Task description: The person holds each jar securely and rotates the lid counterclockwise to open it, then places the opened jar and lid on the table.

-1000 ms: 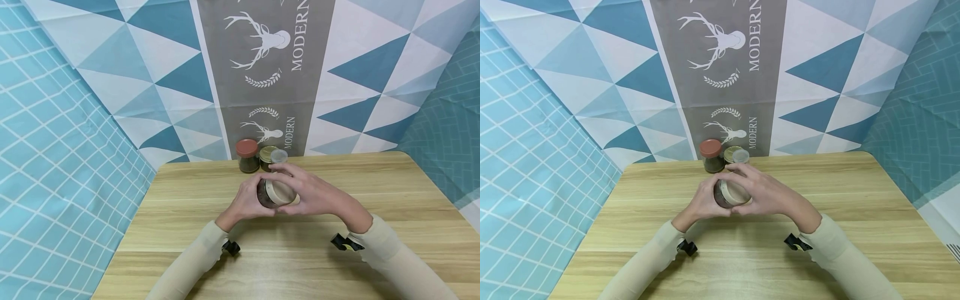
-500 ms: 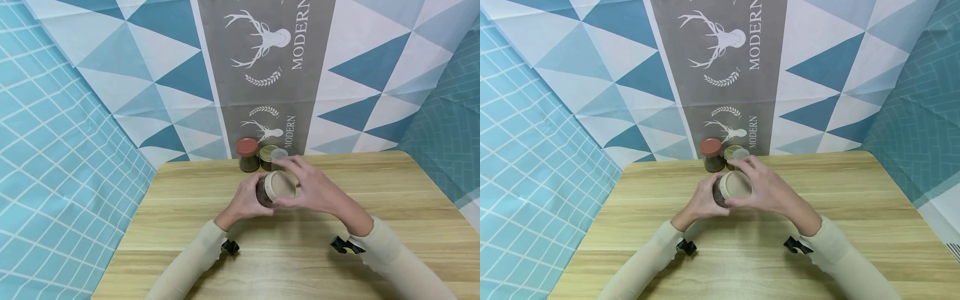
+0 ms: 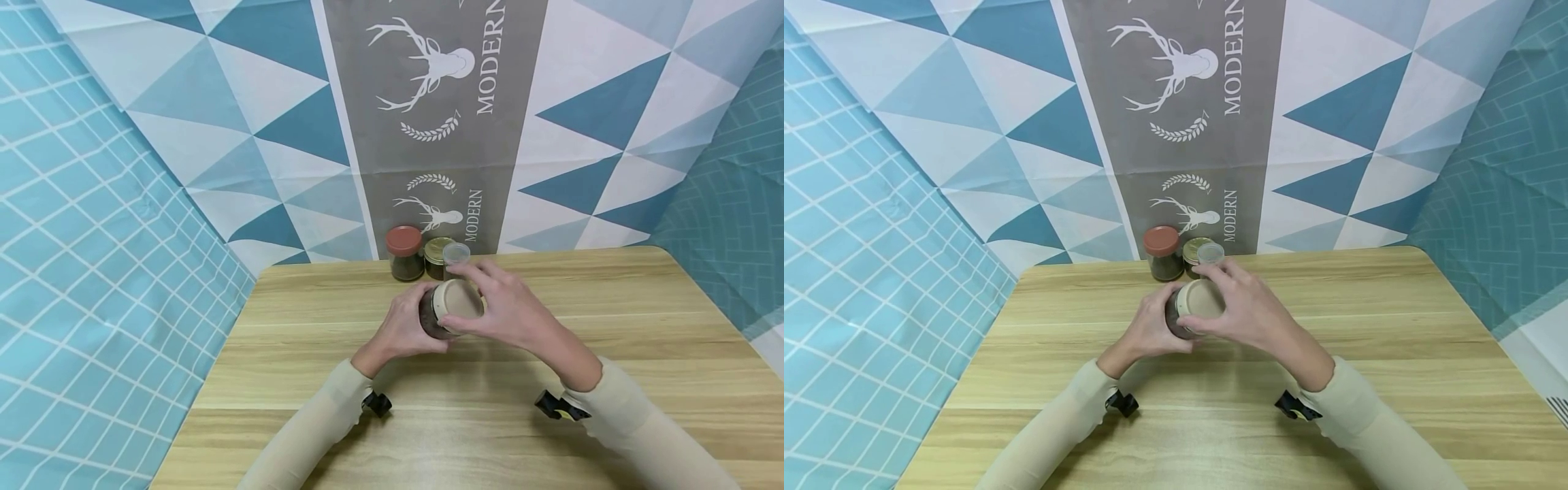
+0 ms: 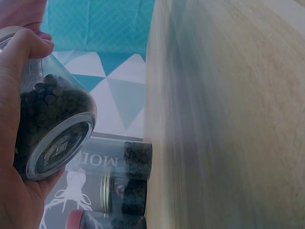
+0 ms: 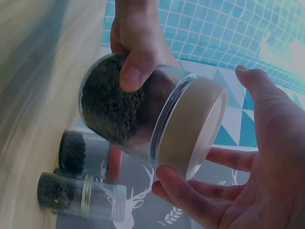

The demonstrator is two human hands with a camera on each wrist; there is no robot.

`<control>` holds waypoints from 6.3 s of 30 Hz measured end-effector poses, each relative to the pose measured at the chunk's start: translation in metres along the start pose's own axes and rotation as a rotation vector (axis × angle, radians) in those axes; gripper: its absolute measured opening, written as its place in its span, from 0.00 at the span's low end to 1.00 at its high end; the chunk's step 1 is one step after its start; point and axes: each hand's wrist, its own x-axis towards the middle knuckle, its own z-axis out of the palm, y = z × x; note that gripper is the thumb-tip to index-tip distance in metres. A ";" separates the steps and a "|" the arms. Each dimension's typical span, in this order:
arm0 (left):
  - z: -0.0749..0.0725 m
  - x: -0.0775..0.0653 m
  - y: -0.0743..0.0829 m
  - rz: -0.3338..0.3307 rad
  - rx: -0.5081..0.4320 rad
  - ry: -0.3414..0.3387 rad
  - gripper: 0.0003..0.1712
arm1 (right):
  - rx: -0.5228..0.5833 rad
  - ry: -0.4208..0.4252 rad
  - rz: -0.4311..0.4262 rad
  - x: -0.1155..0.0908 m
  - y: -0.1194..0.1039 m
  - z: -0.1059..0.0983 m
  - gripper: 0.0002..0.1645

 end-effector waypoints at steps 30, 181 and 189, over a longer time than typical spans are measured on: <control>0.000 0.000 0.000 0.032 0.038 0.000 0.53 | -0.010 -0.067 -0.387 0.001 0.007 -0.002 0.43; -0.003 -0.004 0.001 -0.050 0.029 0.006 0.57 | -0.127 -0.535 -0.120 -0.054 0.074 0.033 0.41; -0.003 -0.002 0.001 -0.058 0.021 -0.006 0.57 | -0.131 -0.579 -0.093 -0.054 0.072 0.034 0.43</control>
